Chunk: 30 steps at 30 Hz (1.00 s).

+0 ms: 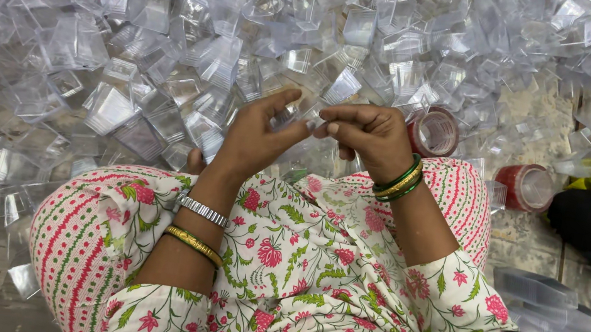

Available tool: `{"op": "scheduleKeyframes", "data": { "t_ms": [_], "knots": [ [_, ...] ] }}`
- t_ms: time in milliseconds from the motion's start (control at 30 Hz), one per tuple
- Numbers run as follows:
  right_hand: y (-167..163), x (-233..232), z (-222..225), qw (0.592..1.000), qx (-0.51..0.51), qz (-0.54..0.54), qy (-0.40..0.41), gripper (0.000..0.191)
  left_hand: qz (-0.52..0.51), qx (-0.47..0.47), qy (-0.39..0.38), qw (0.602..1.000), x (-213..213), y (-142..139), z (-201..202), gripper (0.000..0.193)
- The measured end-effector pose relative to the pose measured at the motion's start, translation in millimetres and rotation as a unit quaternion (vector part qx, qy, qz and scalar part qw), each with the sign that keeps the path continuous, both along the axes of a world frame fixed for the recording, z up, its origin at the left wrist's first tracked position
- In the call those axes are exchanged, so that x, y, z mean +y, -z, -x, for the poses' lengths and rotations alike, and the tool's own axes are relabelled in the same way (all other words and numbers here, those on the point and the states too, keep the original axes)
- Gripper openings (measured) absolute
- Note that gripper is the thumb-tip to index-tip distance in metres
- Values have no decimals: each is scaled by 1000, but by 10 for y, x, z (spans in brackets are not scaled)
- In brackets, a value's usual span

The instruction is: The person sits on the floor among large piles of clear plastic cups and repeatedly picks up cups one at a time, fitting them together into nested stacks. They occasionally turn a cup over and place finished stacks aside while other workers handle cups nearby.

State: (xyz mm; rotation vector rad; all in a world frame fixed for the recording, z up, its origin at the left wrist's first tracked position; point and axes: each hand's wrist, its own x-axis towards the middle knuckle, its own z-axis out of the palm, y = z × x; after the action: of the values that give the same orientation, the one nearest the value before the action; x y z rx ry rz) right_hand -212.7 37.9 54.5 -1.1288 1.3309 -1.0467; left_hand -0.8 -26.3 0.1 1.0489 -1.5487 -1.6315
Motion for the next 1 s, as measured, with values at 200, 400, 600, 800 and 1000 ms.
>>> {"op": "scheduleKeyframes", "data": {
  "t_ms": [200, 400, 600, 800, 1000],
  "knots": [
    [-37, 62, 66, 1000, 2, -8, 6, 21, -8, -29, 20, 999, 12, -121, 21, 48],
    [119, 324, 306, 996, 74, -49, -19, 22, -31, -61, 94, 993, 145, -111, 91, 43],
    [219, 341, 1285, 945, 226, 119, 206, 19, 25, -58, 14, 998, 97, -118, 98, 47],
    [427, 536, 2141, 787, 581, -28, 204, 21, 9, -120, -72, 990, 48, -81, 83, 50],
    [393, 358, 1944, 767, 600, -64, 219, 19, 41, -118, -102, 987, 46, -99, 66, 53]
  ]
}}
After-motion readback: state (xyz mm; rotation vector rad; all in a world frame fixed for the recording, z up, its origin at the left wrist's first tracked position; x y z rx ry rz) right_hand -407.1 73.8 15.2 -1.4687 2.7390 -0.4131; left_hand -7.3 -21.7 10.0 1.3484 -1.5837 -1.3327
